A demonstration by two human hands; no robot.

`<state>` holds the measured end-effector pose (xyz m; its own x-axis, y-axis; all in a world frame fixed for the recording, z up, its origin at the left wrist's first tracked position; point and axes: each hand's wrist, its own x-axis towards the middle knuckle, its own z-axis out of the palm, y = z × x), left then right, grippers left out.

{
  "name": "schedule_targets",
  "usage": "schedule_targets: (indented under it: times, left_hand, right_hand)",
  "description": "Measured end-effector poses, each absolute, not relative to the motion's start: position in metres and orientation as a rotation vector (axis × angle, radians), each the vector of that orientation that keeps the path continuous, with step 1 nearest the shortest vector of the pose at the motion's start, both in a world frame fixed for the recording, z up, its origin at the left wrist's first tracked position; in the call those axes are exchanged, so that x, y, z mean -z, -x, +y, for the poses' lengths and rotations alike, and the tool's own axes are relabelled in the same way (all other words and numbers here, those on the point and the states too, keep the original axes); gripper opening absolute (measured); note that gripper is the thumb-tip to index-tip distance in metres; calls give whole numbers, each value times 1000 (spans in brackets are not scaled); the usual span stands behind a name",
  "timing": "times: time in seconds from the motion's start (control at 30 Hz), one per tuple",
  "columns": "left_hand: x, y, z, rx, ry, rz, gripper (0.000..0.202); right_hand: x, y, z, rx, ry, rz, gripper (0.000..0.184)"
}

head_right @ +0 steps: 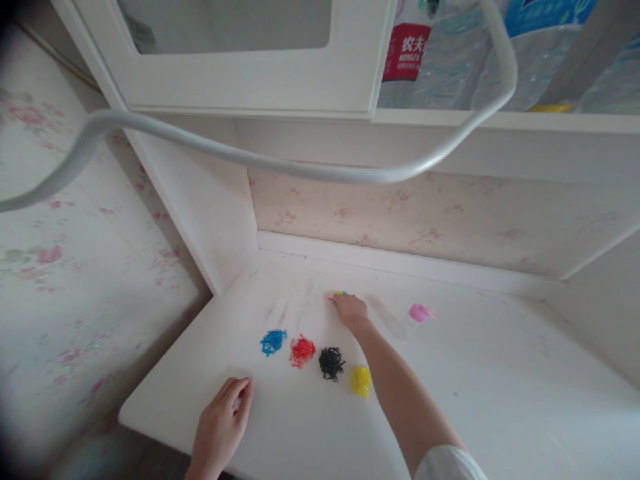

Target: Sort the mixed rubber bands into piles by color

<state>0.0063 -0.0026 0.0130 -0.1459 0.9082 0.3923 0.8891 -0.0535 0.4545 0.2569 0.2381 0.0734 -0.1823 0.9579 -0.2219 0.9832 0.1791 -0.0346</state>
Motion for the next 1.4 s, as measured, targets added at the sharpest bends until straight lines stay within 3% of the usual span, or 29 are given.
schedule_targets:
  times: [0.3,0.67,0.93,1.27,1.4]
  left_hand:
    - [-16,-8,-5,-906,-1984,2141,22]
    - [-17,-9,-5,-899,-1999,2171,23]
    - [-19,-9,-2,-880,-1996,2182,23]
    - [-20,-8,-4,-931,-1958,2142,24]
    - [-27,-9,2,-944,-1869,2087,27]
  right_hand:
    - [-85,-247,205,236,-1912,2412,41]
    - [-84,-157,128,258,-1256,2841,29]
    - [-81,-141,124,225,-1060,2913,28]
    - [-99,-189,91,265,-1399,2908,33]
    - [-91,-243,52,720,-1868,2869,42]
